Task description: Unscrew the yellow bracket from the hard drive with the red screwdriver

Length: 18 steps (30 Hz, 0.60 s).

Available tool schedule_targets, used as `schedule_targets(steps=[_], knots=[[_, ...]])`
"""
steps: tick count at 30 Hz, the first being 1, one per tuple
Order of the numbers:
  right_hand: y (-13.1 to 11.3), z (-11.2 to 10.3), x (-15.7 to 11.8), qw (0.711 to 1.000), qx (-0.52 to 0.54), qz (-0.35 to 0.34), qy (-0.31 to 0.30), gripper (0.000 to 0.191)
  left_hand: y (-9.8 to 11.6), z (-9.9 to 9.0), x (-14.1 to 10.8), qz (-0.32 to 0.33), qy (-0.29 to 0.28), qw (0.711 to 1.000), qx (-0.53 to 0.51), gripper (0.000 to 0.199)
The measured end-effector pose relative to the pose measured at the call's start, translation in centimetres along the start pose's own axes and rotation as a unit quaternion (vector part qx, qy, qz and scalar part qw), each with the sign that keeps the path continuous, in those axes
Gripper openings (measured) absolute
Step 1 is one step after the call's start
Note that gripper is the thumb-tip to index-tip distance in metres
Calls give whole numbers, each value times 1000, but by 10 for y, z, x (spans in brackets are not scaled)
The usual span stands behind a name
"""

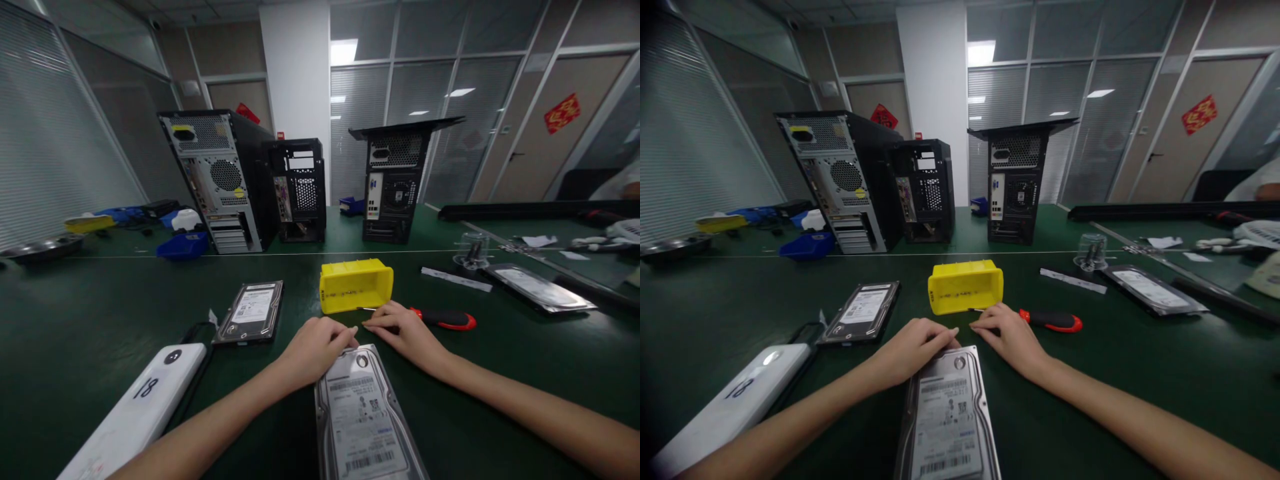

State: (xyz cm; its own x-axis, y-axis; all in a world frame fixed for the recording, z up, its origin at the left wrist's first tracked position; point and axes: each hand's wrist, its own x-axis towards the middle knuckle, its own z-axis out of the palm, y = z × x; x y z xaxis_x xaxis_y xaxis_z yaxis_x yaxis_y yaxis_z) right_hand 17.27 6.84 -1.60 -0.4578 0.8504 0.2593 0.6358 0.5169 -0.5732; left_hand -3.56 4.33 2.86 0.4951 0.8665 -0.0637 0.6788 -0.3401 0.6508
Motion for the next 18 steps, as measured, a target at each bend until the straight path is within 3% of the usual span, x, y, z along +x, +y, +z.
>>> schedule_targets(steps=[6,10,14,18], knots=[[-20,-5,-15,966,225,119,-48,23,-6,-8,12,43,-68,997,-8,37],[-18,1,-17,963,230,138,-34,22,-10,-11,27,64,-113,991,-35,28],[-10,6,-14,969,212,128,-26,22,-16,-11,37,25,-172,974,-144,39],[-11,6,-13,961,235,146,-30,22,-27,-7,42,17,-183,958,-221,46]])
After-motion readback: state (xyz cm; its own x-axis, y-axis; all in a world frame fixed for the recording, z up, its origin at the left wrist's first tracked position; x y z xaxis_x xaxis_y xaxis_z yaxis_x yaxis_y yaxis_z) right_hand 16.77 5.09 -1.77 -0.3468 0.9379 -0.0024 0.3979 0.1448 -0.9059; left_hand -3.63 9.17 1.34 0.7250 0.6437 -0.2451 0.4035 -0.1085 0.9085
